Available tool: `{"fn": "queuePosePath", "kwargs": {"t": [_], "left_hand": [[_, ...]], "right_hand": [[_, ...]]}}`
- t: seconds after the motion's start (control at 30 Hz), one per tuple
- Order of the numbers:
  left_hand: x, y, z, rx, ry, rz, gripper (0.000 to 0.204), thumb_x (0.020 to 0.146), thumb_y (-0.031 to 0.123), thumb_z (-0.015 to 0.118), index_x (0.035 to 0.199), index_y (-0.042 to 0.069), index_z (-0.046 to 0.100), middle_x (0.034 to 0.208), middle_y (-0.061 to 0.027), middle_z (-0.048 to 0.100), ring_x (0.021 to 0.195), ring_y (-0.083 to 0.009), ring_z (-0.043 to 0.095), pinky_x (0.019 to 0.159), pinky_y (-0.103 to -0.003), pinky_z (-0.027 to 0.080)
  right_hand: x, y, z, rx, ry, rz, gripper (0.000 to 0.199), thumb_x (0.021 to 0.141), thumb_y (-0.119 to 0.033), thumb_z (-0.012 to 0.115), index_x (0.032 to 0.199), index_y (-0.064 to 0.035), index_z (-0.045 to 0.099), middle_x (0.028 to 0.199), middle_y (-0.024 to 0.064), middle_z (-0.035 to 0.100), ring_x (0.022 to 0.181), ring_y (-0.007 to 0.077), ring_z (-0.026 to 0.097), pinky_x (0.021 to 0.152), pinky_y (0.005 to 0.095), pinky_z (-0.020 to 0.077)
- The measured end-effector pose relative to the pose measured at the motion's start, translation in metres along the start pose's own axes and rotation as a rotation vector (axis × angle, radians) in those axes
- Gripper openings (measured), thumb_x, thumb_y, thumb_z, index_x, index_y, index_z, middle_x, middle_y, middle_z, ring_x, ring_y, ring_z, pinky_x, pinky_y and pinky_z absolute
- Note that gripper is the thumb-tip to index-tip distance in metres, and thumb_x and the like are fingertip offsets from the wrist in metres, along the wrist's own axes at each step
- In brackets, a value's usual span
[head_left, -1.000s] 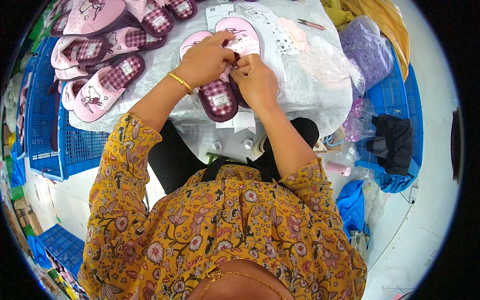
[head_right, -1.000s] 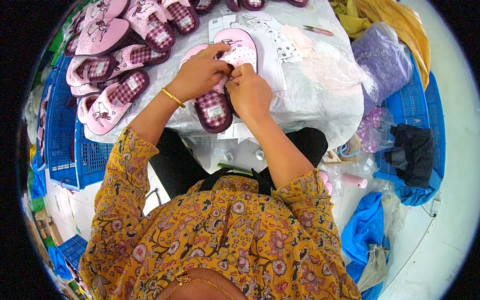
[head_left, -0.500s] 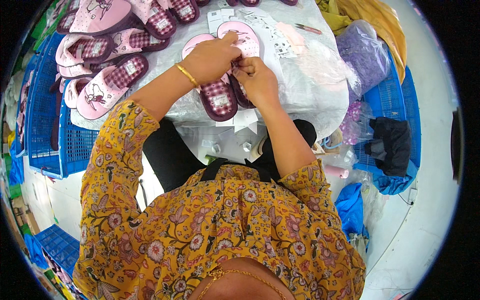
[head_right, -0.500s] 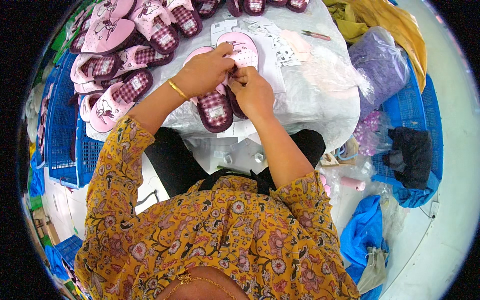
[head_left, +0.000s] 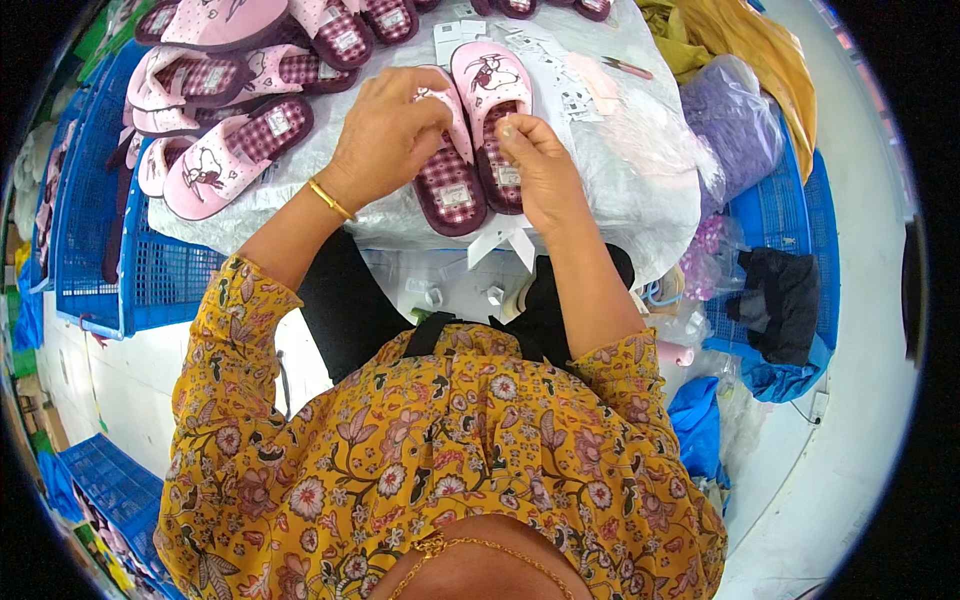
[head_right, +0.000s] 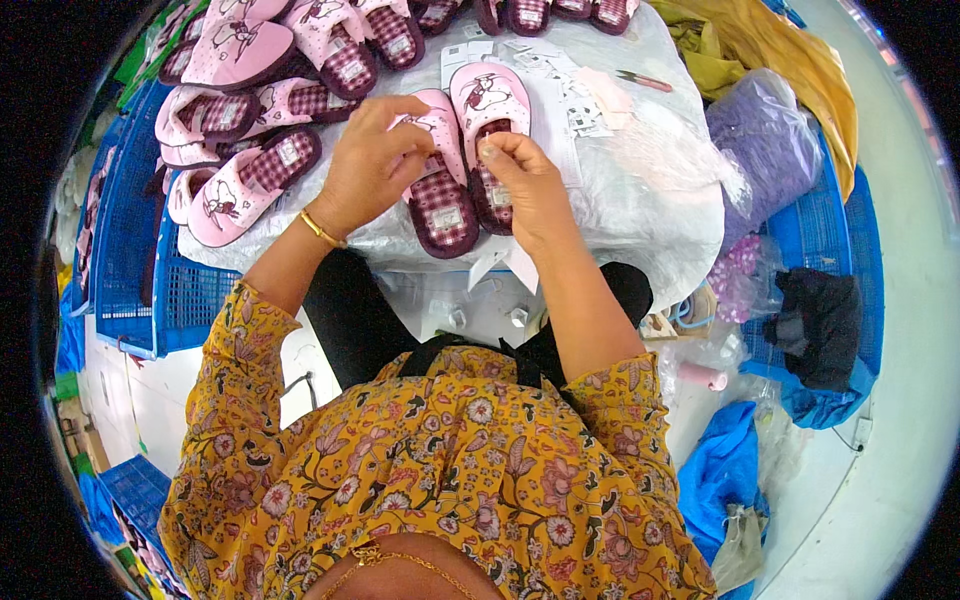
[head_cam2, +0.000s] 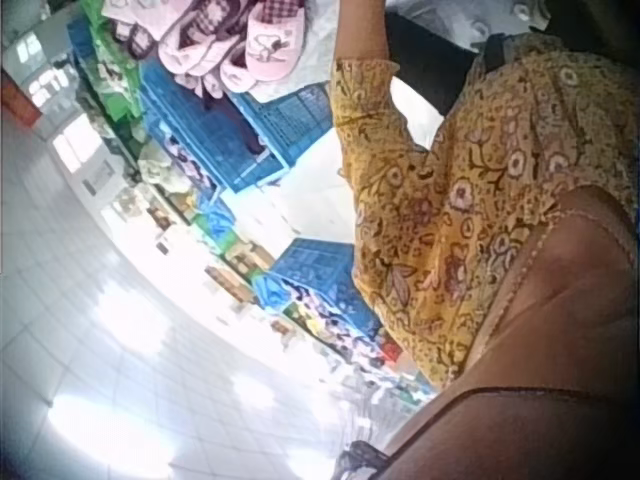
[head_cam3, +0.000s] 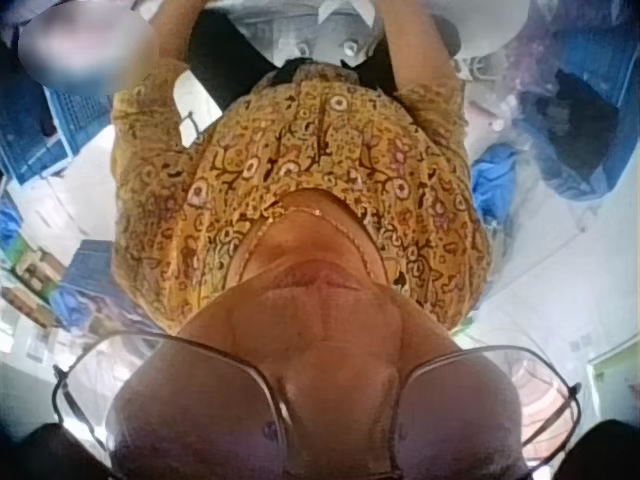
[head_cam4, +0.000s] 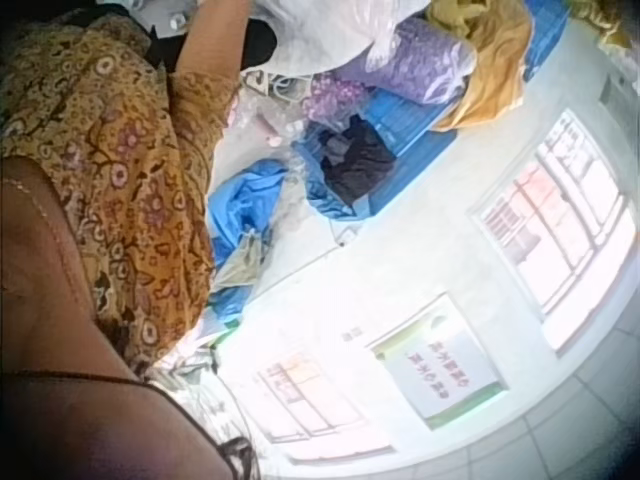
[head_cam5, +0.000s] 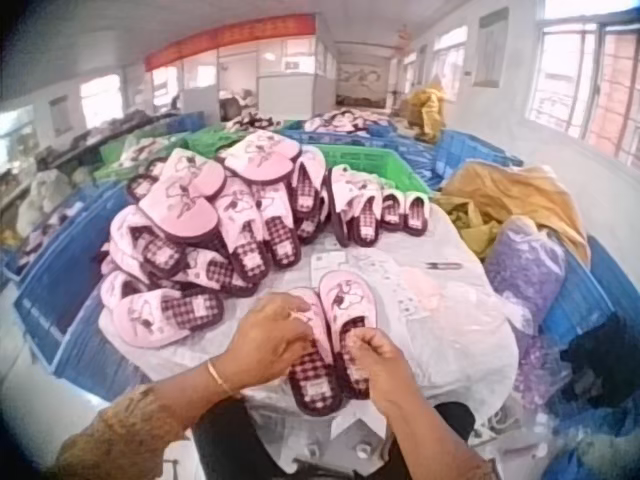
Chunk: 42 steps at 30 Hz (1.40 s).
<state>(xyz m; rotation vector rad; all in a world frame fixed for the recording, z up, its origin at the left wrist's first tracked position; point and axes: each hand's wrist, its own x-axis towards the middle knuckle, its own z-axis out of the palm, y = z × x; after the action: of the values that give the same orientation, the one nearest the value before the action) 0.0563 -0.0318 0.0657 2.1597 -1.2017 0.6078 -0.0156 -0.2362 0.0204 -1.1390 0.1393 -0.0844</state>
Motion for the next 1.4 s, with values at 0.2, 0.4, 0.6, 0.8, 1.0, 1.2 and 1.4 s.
{"fn": "queuePosePath", "kwargs": {"t": [0.2, 0.4, 0.6, 0.8, 1.0, 1.2, 1.4], "left_hand": [[-0.017, -0.016, 0.021, 0.023, -0.16, -0.001, 0.026, 0.075, 0.005, 0.064, 0.097, 0.015, 0.071, 0.128, -0.0078, 0.057, 0.119, -0.03, 0.052, 0.1, -0.042, 0.039], [-0.01, -0.03, 0.031, -0.001, -0.369, -0.059, 0.033, 0.077, 0.007, 0.061, 0.107, 0.018, 0.07, 0.125, -0.0064, 0.057, 0.117, -0.028, 0.052, 0.098, -0.042, 0.039], [-0.009, -0.037, 0.037, 0.032, -0.409, -0.061, 0.038, 0.075, 0.014, 0.062, 0.11, 0.023, 0.073, 0.124, -0.0023, 0.059, 0.117, -0.0225, 0.053, 0.097, -0.042, 0.039], [-0.012, -0.035, 0.038, -0.018, -0.382, -0.088, 0.038, 0.076, 0.009, 0.059, 0.111, 0.02, 0.07, 0.124, -0.0062, 0.056, 0.116, -0.027, 0.052, 0.098, -0.043, 0.037], [-0.014, -0.035, 0.038, 0.006, -0.349, -0.083, 0.037, 0.075, 0.013, 0.061, 0.108, 0.023, 0.073, 0.121, -0.0024, 0.06, 0.115, -0.0237, 0.053, 0.097, -0.041, 0.039], [-0.014, -0.033, 0.04, 0.016, -0.314, -0.075, 0.036, 0.075, 0.012, 0.062, 0.107, 0.022, 0.074, 0.119, -0.0027, 0.06, 0.113, -0.0234, 0.054, 0.096, -0.04, 0.04], [-0.014, -0.03, 0.038, -0.042, -0.323, -0.11, 0.032, 0.075, 0.01, 0.062, 0.105, 0.018, 0.071, 0.121, -0.0053, 0.059, 0.112, -0.0271, 0.054, 0.096, -0.041, 0.04]], "right_hand": [[-0.004, -0.001, 0.005, -0.339, -0.107, -0.003, 0.025, 0.088, -0.008, 0.071, 0.11, -0.0032, 0.062, 0.091, -0.0016, 0.064, 0.082, 0.0061, 0.058, 0.074, 0.0208, 0.0455], [-0.002, 0.011, 0.02, -0.755, -0.019, -0.152, 0.031, 0.078, -0.003, 0.072, 0.106, -0.0037, 0.059, 0.071, 0.005, 0.065, 0.063, 0.0117, 0.06, 0.06, 0.027, 0.0473], [-0.001, 0.014, 0.031, -1.134, 0.073, -0.308, 0.027, 0.075, -0.002, 0.069, 0.1, -0.006, 0.058, 0.07, 0.01, 0.066, 0.069, 0.0289, 0.066, 0.063, 0.0404, 0.0495], [0.003, 0.011, 0.037, -1.271, 0.09, -0.292, 0.027, 0.075, -0.003, 0.068, 0.099, -0.0063, 0.058, 0.071, 0.0096, 0.067, 0.07, 0.029, 0.067, 0.064, 0.0414, 0.05], [0.001, 0.006, 0.042, -1.259, 0.124, -0.234, 0.027, 0.074, -0.004, 0.068, 0.1, -0.0048, 0.059, 0.072, 0.0093, 0.068, 0.069, 0.0256, 0.068, 0.066, 0.0373, 0.0518], [0.003, 0.006, 0.042, -1.295, 0.126, -0.219, 0.027, 0.075, -0.005, 0.068, 0.1, -0.0052, 0.059, 0.073, 0.0093, 0.068, 0.07, 0.0263, 0.067, 0.067, 0.0375, 0.0517], [0.008, 0.006, 0.044, -1.409, 0.14, -0.186, 0.028, 0.076, -0.008, 0.072, 0.1, -0.0068, 0.058, 0.075, 0.0099, 0.068, 0.074, 0.0295, 0.068, 0.069, 0.0409, 0.0511]]}}
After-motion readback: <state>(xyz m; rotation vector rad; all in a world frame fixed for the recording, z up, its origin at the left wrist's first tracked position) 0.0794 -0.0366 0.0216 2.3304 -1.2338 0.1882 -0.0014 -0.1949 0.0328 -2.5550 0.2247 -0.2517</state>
